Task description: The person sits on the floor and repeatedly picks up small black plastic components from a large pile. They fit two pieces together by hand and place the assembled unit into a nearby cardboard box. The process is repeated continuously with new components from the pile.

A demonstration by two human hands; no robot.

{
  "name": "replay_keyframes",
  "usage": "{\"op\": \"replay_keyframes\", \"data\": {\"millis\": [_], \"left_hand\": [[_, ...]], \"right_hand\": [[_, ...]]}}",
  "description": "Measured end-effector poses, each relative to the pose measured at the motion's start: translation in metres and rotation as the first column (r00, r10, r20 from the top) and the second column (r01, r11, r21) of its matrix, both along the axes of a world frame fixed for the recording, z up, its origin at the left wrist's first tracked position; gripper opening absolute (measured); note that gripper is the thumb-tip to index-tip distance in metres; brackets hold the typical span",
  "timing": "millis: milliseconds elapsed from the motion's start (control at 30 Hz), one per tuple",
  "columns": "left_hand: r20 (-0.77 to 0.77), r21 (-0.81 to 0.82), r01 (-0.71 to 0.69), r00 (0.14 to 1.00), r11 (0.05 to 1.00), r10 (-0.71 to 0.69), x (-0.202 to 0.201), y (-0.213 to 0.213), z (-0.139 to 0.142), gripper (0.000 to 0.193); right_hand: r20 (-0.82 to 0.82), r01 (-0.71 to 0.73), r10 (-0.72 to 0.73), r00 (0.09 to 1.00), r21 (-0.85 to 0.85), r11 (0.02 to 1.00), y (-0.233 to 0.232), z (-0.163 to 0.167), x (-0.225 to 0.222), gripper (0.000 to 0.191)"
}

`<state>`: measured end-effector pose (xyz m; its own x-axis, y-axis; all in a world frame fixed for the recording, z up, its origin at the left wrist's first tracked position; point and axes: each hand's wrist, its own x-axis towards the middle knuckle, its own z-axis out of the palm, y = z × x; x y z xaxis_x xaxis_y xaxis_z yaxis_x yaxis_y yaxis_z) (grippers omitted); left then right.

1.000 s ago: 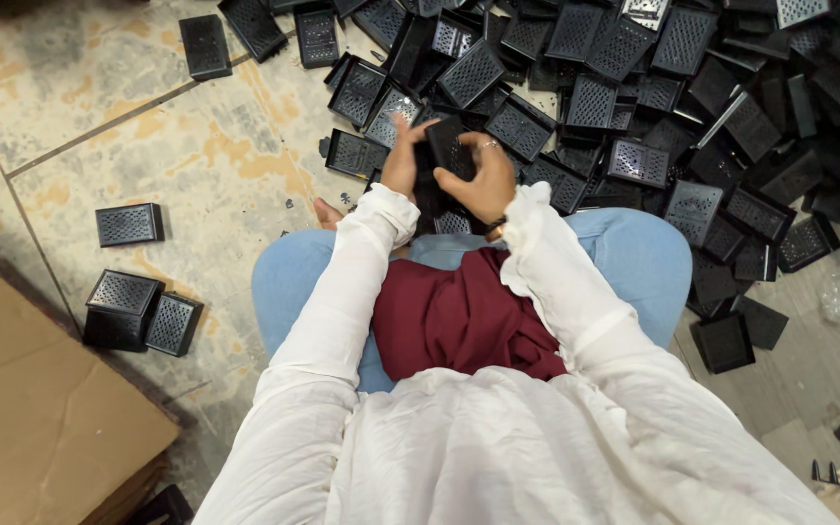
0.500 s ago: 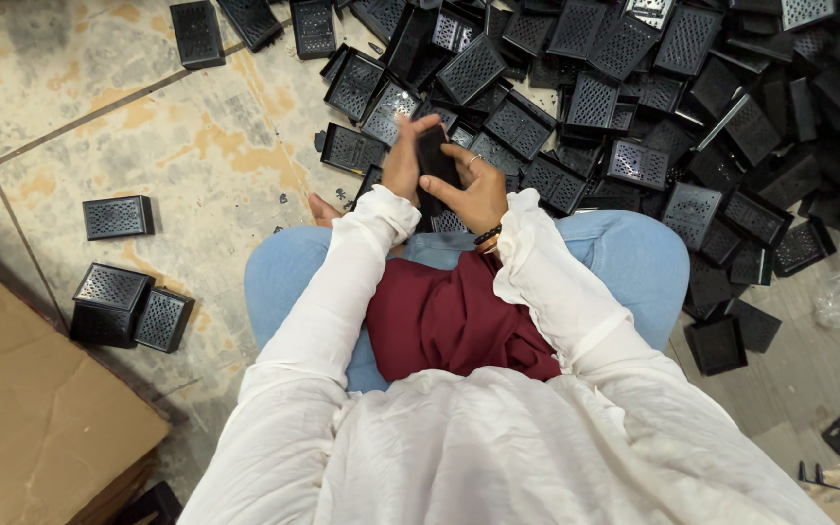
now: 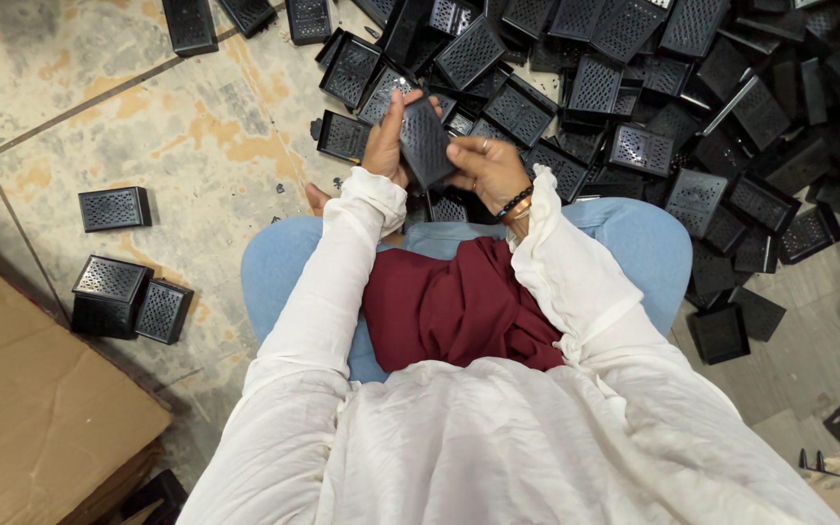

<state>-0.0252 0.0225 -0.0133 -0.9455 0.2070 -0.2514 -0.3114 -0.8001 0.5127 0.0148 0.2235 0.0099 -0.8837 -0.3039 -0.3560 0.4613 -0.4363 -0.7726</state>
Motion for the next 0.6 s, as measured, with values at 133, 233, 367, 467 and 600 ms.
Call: {"op": "replay_keyframes", "data": {"millis": [133,233,367,467,600], "left_hand": [[-0.079,-0.386,0.166,0.974,0.907,-0.212,0.013,0.009,-0.008,0.059],[-0.147,-0.611,0.094,0.962,0.786,-0.230,0.023,0.013,-0.003,0.056],[-0.151,-0.947,-0.114,0.983,0.300,-0.104,0.022,-0.017,0.031,0.063],[-0.235,-0.952,-0.254,0.964,0.174,0.122,0.012,-0.092,0.059,0.058],[-0.323,-0.896,-0.399,0.887,0.193,0.331,0.030,-0.195,0.058,0.043]], "right_hand": [[-0.065,0.167,-0.163,0.984,0.062,0.984,-0.001,-0.003,-0.008,0.027],[-0.073,0.198,-0.190,0.979,0.139,0.970,0.001,-0.003,-0.014,0.026],[-0.257,0.168,-0.112,0.960,0.209,0.963,0.028,0.003,-0.025,0.025],[-0.623,0.503,-0.031,0.781,0.600,0.623,0.073,0.015,-0.046,0.026],[-0.573,0.465,0.083,0.815,0.734,0.495,0.078,0.011,-0.046,0.030]]}}
